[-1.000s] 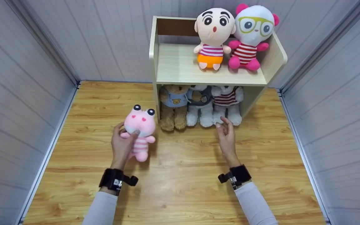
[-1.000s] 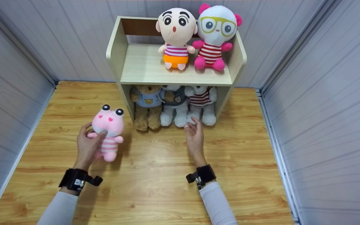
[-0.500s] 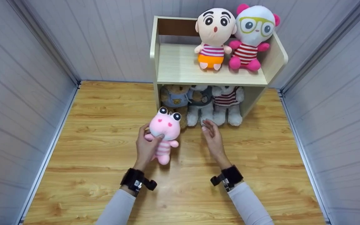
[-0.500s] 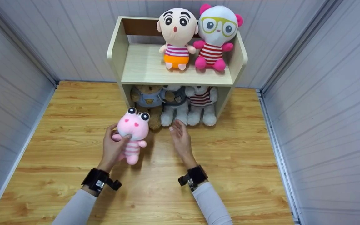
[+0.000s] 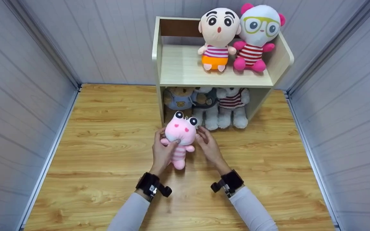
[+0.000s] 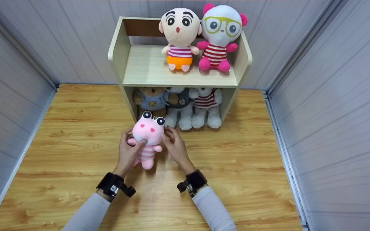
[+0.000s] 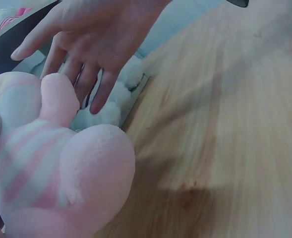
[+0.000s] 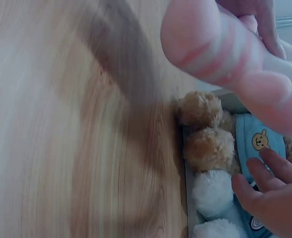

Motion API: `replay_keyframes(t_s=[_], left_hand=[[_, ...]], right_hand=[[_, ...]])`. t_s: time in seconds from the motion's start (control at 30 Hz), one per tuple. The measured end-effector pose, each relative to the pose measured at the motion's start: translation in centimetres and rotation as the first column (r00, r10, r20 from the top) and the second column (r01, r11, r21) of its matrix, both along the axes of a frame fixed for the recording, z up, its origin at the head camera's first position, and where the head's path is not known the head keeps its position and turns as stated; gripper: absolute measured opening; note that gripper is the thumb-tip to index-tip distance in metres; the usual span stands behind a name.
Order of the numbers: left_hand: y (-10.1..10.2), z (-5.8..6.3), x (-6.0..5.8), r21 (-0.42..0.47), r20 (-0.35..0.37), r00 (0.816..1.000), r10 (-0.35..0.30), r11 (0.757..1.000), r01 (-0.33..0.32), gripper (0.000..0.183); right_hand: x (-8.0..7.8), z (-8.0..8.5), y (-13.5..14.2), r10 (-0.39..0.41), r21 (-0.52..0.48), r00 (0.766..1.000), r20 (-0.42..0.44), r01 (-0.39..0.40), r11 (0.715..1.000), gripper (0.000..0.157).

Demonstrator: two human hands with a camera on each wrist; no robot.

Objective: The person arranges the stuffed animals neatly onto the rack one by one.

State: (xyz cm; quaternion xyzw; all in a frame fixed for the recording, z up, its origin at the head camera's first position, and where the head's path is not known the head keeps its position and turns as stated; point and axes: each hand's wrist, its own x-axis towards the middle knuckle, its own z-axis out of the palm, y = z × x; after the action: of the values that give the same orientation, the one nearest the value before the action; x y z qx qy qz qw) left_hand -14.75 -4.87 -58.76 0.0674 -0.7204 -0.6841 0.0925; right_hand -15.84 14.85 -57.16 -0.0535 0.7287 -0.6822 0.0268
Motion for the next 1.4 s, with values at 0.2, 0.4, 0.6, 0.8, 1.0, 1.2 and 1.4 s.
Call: replay_keyframes(t_s=[0.2,0.4,0.6,0.8,1.0,1.2,1.4], left_hand=[[0.6,0.8,-0.3,-0.005,-0.004,1.000,0.010,1.000,-0.010,0.068],[1.2,1.1,-0.2,-0.048,-0.078,0.997,-0.004,0.999,0.000,0.068],[1.5,1.0,0.0,-0.020,-0.163,0.983,-0.086,0.996,0.084,0.071],[1.1,0.5,0.0,0.043,-0.179,0.963,-0.199,0.977,0.210,0.076],[0.8,0.3,0.2,0.011,-0.068,0.959,-0.275,0.961,0.276,0.068],[0.9,0.7,0.1,-0.001,-0.066,0.966,-0.250,0.968,0.251,0.057],[1.1,1.2,-0.1,0.058,-0.092,0.978,-0.186,0.980,0.192,0.051]], right_hand=[[0.8,2.6,-0.9,0.015,-0.041,0.999,0.029,-0.014,0.999,0.052],[-0.6,0.1,-0.6,-0.002,-0.108,0.999,0.044,0.007,0.994,0.054],[-0.8,0.4,-0.3,-0.054,-0.200,0.997,0.056,0.064,0.978,0.058],[-1.1,1.8,0.4,-0.060,-0.268,0.997,0.049,0.071,0.961,0.060],[-1.5,3.5,1.3,-0.062,-0.274,0.998,0.001,0.060,0.960,0.059],[-1.4,4.2,1.5,-0.060,-0.246,0.997,-0.037,0.049,0.968,0.066],[-0.9,2.9,1.5,-0.021,-0.177,0.996,-0.083,0.006,0.984,0.069]])
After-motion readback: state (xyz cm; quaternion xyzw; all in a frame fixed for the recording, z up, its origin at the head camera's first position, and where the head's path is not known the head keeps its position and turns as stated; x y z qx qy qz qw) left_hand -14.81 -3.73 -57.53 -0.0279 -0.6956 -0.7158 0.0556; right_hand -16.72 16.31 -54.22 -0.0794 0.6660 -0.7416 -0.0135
